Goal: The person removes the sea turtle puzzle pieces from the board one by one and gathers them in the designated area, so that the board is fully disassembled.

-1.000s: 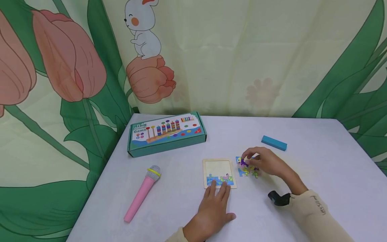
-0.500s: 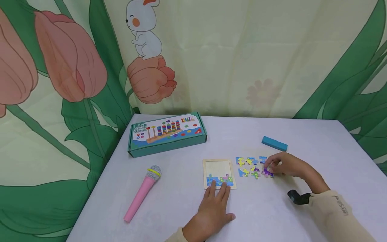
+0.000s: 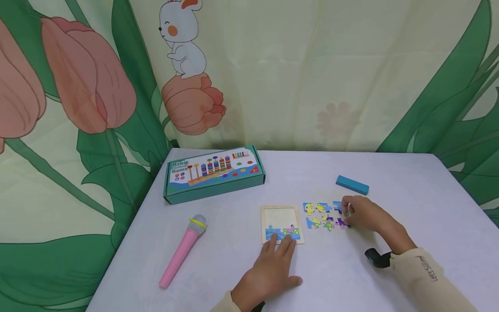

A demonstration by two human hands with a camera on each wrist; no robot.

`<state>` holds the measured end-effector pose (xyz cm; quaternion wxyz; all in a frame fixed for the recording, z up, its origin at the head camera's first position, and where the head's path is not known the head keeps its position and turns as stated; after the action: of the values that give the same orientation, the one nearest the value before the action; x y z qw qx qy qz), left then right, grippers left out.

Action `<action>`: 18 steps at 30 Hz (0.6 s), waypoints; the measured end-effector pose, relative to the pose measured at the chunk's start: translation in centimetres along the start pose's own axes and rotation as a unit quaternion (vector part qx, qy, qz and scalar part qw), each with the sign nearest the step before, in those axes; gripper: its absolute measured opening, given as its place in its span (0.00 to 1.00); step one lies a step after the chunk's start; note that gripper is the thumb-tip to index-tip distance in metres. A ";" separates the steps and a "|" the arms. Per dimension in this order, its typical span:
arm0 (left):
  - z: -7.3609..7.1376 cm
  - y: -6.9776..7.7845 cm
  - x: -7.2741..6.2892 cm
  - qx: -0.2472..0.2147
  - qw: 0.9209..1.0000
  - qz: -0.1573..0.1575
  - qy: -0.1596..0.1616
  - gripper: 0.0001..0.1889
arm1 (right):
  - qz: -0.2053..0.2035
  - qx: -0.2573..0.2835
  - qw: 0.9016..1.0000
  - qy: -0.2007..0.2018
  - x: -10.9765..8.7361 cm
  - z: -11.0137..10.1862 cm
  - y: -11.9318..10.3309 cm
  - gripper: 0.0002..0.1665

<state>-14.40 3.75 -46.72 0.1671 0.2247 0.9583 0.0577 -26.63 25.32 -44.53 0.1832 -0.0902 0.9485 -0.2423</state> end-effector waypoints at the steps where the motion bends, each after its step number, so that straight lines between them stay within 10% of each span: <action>1: -0.1 -0.1 0.0 -0.008 1.000 0.002 -0.004 0.46 | 0.001 -0.007 1.000 0.001 -0.1 0.1 -0.1 0.12; 18: -2.1 -2.1 -0.7 -0.094 0.995 -0.012 0.006 0.43 | -0.039 0.030 0.998 0.032 0.4 1.2 -5.5 0.10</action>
<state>-15.44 1.51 -44.94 0.1824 0.1959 0.9523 0.1469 -26.05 19.94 -42.86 0.1460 -0.1136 0.9420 -0.2800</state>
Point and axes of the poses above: each hand's wrist, its own x-axis towards the middle knuckle, its own z-axis out of the palm, y = z × x, the point moved 9 cm from there along x, towards the middle knuckle, and after that the axes turned 2 degrees about y, right-handed, at the moved point
